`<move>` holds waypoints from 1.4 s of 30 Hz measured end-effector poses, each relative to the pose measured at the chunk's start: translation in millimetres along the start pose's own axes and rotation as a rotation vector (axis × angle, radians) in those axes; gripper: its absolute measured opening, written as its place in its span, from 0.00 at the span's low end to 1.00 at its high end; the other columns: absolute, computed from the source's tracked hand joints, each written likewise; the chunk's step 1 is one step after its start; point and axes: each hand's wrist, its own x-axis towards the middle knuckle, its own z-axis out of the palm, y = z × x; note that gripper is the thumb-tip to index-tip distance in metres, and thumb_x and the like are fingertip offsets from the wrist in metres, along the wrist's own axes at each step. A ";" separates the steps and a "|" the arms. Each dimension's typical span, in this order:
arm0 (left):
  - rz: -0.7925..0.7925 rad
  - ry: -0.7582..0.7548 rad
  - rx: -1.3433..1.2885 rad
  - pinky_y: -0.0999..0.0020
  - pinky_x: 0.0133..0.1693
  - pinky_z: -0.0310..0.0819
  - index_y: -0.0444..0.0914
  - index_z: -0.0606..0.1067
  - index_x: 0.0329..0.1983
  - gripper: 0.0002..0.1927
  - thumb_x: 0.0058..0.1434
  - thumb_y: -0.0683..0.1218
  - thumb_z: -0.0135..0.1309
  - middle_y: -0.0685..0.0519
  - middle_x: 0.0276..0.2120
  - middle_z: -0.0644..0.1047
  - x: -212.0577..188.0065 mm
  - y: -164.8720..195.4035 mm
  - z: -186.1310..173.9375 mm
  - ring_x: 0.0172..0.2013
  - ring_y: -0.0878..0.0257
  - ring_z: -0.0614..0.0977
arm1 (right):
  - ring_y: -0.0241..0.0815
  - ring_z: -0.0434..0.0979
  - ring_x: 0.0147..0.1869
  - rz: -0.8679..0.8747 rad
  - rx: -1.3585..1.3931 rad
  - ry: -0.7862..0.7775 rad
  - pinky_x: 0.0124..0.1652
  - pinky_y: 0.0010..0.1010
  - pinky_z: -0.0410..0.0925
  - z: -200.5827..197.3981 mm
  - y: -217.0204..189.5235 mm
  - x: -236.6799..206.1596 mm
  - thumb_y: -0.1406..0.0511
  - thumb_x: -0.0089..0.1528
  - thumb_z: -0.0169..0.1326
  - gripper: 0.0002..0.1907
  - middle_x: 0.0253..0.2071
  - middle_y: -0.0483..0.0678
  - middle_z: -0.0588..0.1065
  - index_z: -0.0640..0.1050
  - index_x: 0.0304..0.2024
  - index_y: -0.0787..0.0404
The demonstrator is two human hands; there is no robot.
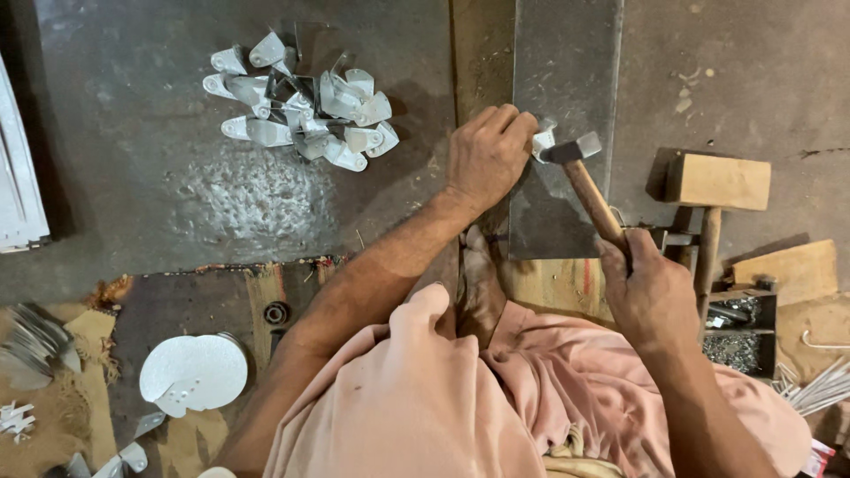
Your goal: The person sits on the floor of a metal workshop and hammers small aluminum pieces flat on a steel block using a ball-peen hammer, repositioning each piece by hand. Finished pieces are set aside and later gathered by hand into a bucket.
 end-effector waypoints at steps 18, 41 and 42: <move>-0.013 -0.032 0.001 0.60 0.33 0.74 0.40 0.69 0.32 0.09 0.60 0.39 0.59 0.53 0.29 0.71 -5.0 -4.7 -2.3 0.32 0.57 0.78 | 0.33 0.66 0.26 -0.446 1.079 0.484 0.25 0.29 0.62 -15.9 49.2 0.0 0.60 0.71 0.52 0.12 0.25 0.44 0.69 0.74 0.38 0.61; 0.002 -0.021 -0.087 0.56 0.34 0.73 0.38 0.69 0.34 0.06 0.62 0.40 0.56 0.51 0.30 0.71 -4.9 -2.2 -14.0 0.34 0.52 0.78 | 0.38 0.64 0.26 -0.309 0.952 0.315 0.23 0.28 0.58 26.6 62.0 -17.6 0.62 0.68 0.49 0.11 0.24 0.47 0.68 0.70 0.34 0.63; 0.010 -0.025 -0.065 0.56 0.34 0.74 0.38 0.70 0.33 0.06 0.61 0.40 0.56 0.51 0.30 0.71 -4.0 -2.3 -14.5 0.34 0.52 0.78 | 0.40 0.63 0.27 -0.242 0.846 0.273 0.24 0.30 0.58 29.6 58.9 -12.3 0.65 0.66 0.49 0.08 0.26 0.48 0.66 0.68 0.41 0.65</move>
